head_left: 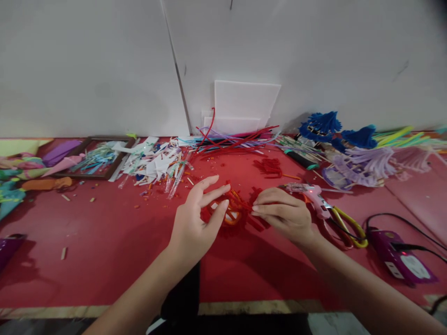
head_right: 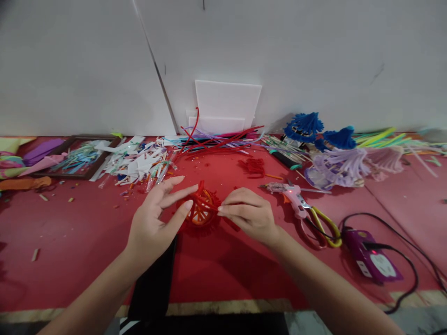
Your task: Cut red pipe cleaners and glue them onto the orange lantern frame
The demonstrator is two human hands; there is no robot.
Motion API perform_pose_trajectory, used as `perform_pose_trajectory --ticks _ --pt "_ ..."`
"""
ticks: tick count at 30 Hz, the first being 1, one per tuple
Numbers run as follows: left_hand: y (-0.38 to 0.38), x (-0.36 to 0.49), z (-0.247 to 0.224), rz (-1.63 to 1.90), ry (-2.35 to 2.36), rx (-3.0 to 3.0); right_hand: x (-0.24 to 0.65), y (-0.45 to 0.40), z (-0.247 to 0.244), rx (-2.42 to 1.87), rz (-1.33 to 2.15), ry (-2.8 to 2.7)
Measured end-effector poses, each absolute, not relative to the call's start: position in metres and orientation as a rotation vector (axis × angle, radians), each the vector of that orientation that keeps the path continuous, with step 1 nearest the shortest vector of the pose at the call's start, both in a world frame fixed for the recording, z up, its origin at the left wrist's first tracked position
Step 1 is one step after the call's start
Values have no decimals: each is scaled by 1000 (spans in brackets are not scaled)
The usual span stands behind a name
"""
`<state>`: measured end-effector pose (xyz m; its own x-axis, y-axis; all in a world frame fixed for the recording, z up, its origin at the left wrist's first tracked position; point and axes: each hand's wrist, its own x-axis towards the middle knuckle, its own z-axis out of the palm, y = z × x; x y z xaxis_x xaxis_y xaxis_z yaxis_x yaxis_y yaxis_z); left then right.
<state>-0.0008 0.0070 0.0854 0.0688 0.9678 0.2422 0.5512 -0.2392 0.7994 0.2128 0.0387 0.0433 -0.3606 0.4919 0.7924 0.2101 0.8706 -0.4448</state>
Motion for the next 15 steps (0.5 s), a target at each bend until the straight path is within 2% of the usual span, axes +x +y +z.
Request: perform_pose_trajectory --ticks 15 --pt "9 -2 81 1121 1460 1954 212 42 29 -500 380 -1991"
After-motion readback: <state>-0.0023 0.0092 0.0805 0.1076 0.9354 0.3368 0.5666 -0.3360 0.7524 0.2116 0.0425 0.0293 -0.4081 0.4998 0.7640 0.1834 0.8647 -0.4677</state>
